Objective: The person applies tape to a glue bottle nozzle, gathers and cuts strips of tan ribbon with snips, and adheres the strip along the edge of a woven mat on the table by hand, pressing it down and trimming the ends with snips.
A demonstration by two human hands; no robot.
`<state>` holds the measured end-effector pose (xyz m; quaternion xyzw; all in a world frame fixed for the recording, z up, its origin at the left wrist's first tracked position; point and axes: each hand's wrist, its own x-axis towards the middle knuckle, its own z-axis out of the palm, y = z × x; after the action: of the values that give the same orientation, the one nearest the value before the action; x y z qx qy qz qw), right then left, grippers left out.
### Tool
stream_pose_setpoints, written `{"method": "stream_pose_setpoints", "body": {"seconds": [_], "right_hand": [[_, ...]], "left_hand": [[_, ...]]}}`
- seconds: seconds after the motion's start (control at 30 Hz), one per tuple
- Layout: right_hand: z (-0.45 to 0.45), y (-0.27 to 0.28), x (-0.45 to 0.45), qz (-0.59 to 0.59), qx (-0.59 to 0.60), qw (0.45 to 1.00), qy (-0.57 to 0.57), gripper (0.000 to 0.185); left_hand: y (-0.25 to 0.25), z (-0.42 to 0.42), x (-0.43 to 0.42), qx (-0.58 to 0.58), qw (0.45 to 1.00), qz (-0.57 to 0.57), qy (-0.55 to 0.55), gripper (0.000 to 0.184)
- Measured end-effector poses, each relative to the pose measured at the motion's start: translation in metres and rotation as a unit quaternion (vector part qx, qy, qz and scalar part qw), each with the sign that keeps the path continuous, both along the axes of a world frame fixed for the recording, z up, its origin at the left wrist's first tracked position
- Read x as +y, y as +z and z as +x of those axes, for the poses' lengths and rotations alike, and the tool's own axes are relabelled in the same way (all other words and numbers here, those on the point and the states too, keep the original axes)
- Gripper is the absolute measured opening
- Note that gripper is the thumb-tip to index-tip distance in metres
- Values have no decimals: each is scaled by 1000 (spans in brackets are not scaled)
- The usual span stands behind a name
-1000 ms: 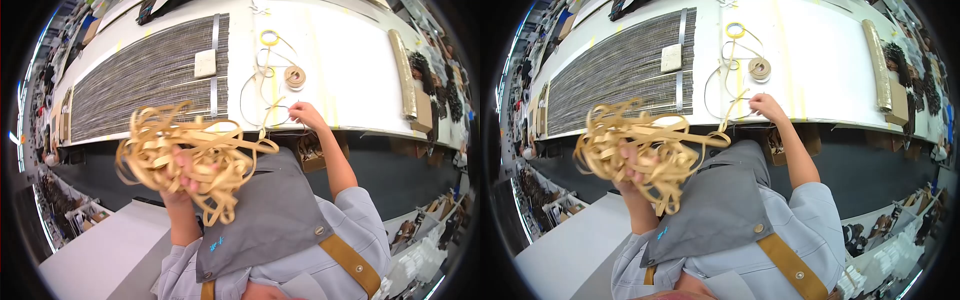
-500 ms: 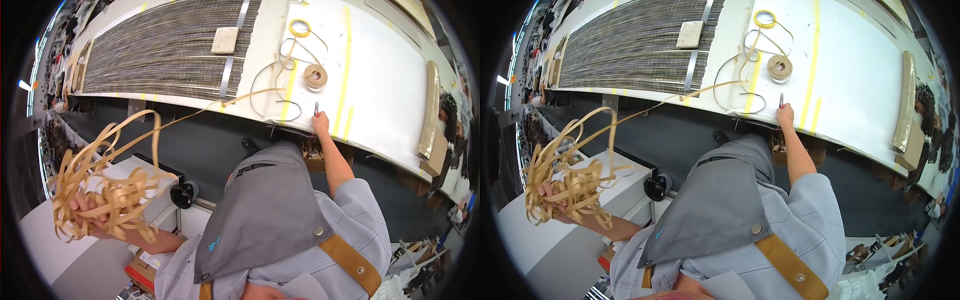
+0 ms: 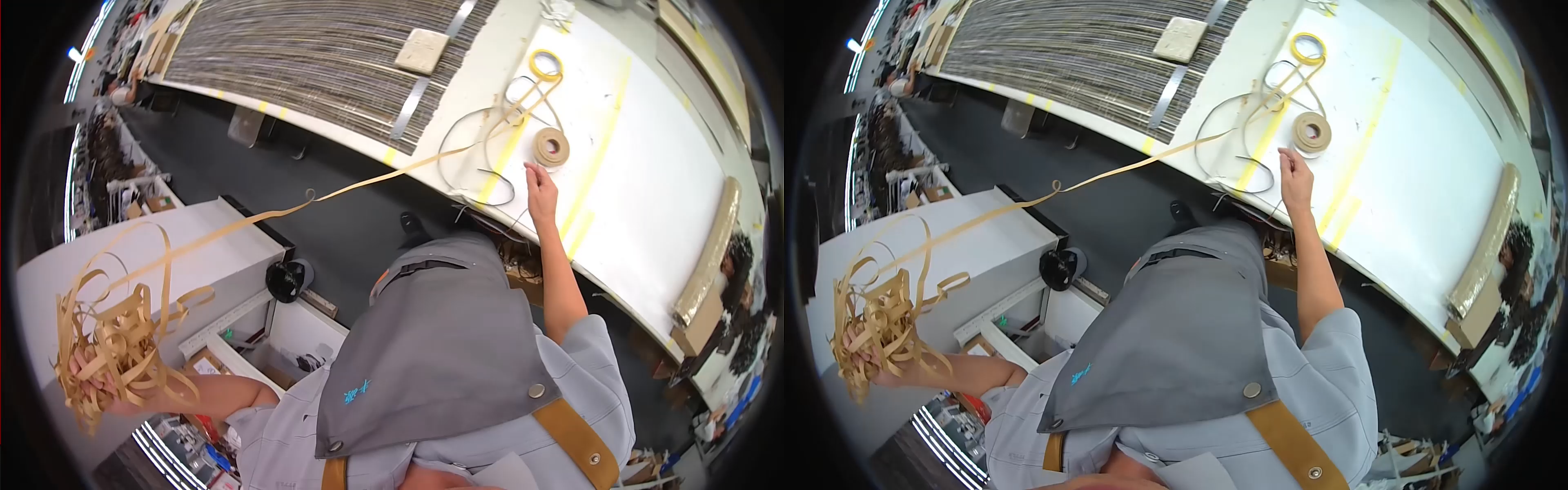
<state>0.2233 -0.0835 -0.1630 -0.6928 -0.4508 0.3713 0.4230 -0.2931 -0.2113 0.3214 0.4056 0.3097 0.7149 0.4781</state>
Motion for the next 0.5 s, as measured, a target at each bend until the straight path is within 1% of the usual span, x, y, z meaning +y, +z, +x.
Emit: {"method": "stream_pose_setpoints", "body": {"seconds": [0.03, 0.1, 0.13, 0.17, 0.2, 0.23, 0.27, 0.33, 0.37, 0.43, 0.47, 0.5], "right_hand": [[-16, 7, 8, 89, 27, 995, 39, 26], [-48, 34, 19, 8, 43, 989, 141, 35], [-67, 46, 24, -5, 11, 980, 197, 46], [-86, 61, 28, -8, 1, 970, 244, 54], [-107, 66, 30, 13, -3, 965, 261, 58], [-127, 69, 33, 34, -7, 960, 277, 62], [-144, 72, 37, 38, -2, 957, 287, 62], [-166, 73, 45, 80, -5, 947, 311, 49], [-172, 61, 49, 79, -7, 946, 313, 49], [-181, 51, 54, 62, -64, 910, 406, 28], [-179, 46, 51, 22, -66, 910, 408, 20], [-174, 50, 50, 20, -72, 909, 409, 20]], "left_hand": [[5, 0, -4, 11, 1000, 2, 18, 11], [10, -4, 0, 35, 998, 8, 56, 10], [10, 5, 5, 48, 996, 12, 76, 10], [12, 12, 4, 63, 993, 16, 98, 10], [7, 28, 16, 79, 989, 20, 121, 10], [14, 26, 12, 93, 985, 24, 143, 10], [14, 27, 12, 104, 981, 27, 161, 10], [18, 21, 7, 116, 975, 29, 189, 10], [17, 18, 7, 118, 972, 30, 200, 10], [16, 16, -5, 119, 968, 30, 217, 10], [14, 9, -6, 119, 967, 30, 225, 10], [13, 4, -11, 118, 964, 30, 235, 10]]}}
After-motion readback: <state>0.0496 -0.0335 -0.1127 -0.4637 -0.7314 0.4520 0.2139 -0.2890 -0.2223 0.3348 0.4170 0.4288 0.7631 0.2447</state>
